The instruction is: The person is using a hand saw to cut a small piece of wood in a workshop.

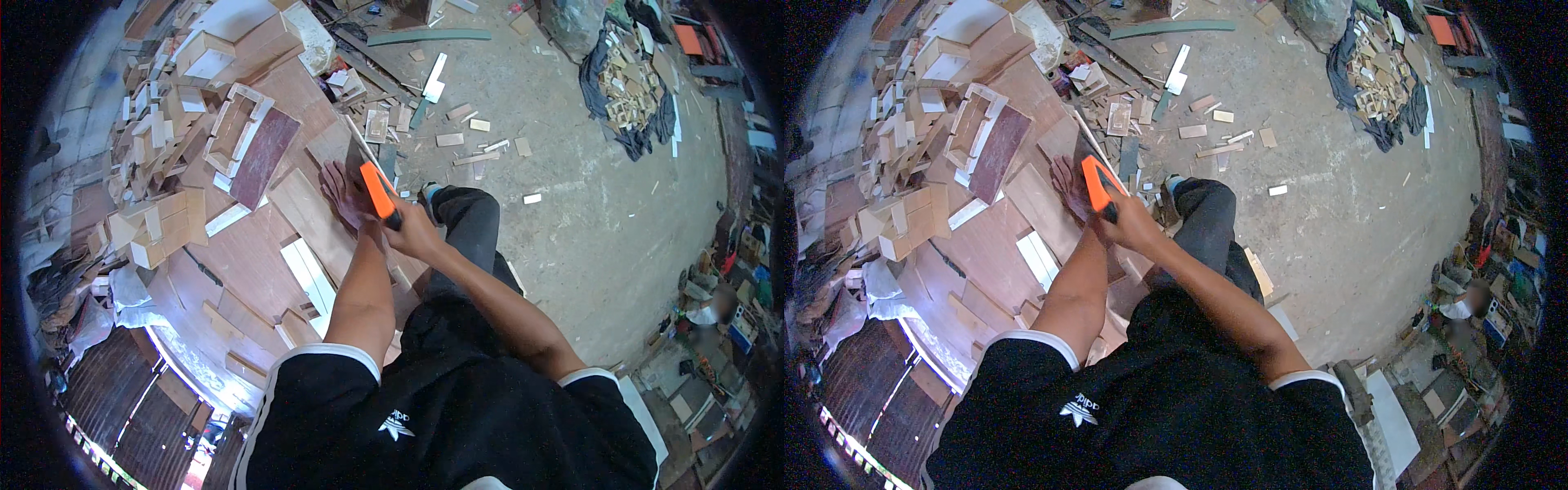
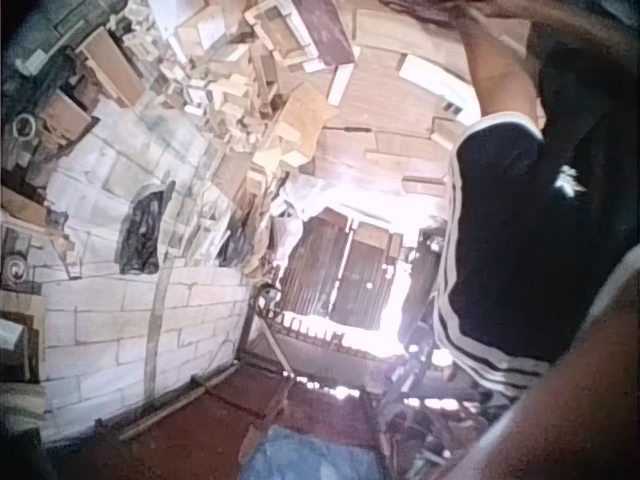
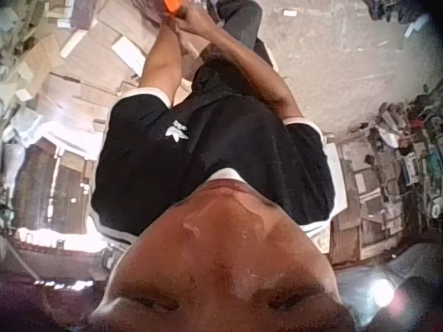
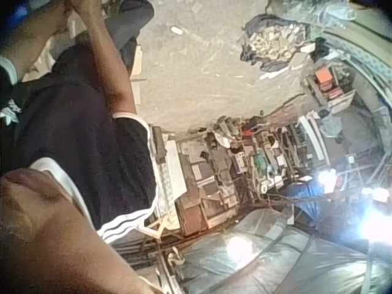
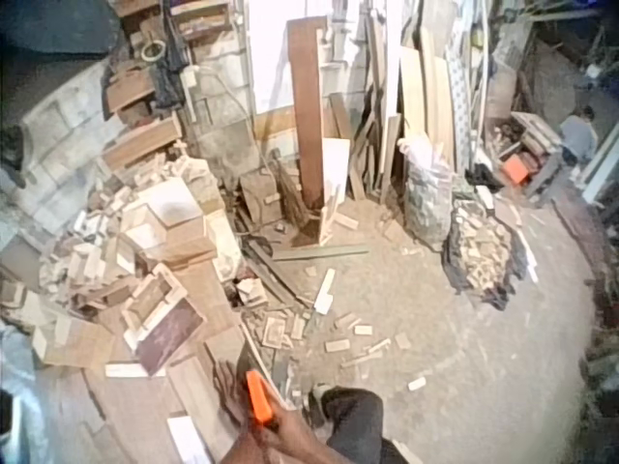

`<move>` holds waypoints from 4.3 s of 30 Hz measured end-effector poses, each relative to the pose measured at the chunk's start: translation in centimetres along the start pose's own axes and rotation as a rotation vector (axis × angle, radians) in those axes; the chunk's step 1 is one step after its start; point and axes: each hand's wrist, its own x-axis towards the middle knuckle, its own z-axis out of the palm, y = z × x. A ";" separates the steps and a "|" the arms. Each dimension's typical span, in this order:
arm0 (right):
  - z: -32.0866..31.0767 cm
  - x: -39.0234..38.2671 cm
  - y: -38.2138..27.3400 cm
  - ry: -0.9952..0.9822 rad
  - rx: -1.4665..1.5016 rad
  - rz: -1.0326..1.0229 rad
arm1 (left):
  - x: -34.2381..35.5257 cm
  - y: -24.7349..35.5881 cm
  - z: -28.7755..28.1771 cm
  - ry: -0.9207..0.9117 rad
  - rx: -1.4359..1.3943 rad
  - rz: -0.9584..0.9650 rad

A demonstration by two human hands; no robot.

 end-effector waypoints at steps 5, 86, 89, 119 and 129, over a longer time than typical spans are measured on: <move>-0.7 -1.1 -3.4 -0.118 -0.007 0.237 | -0.1 -0.5 0.5 0.034 -0.010 0.083; -2.9 11.6 -8.9 -0.225 0.283 0.392 | -0.1 1.9 -2.2 0.102 -0.167 0.053; -4.4 10.3 -9.4 -0.247 0.338 0.381 | 0.2 1.5 -1.5 0.101 -0.157 0.030; -3.4 10.8 -5.5 -0.172 0.253 0.469 | 0.4 0.9 -0.9 0.115 -0.024 0.092; -1.9 11.3 -5.5 -0.186 0.151 0.587 | 0.7 0.8 -0.6 0.165 0.024 0.142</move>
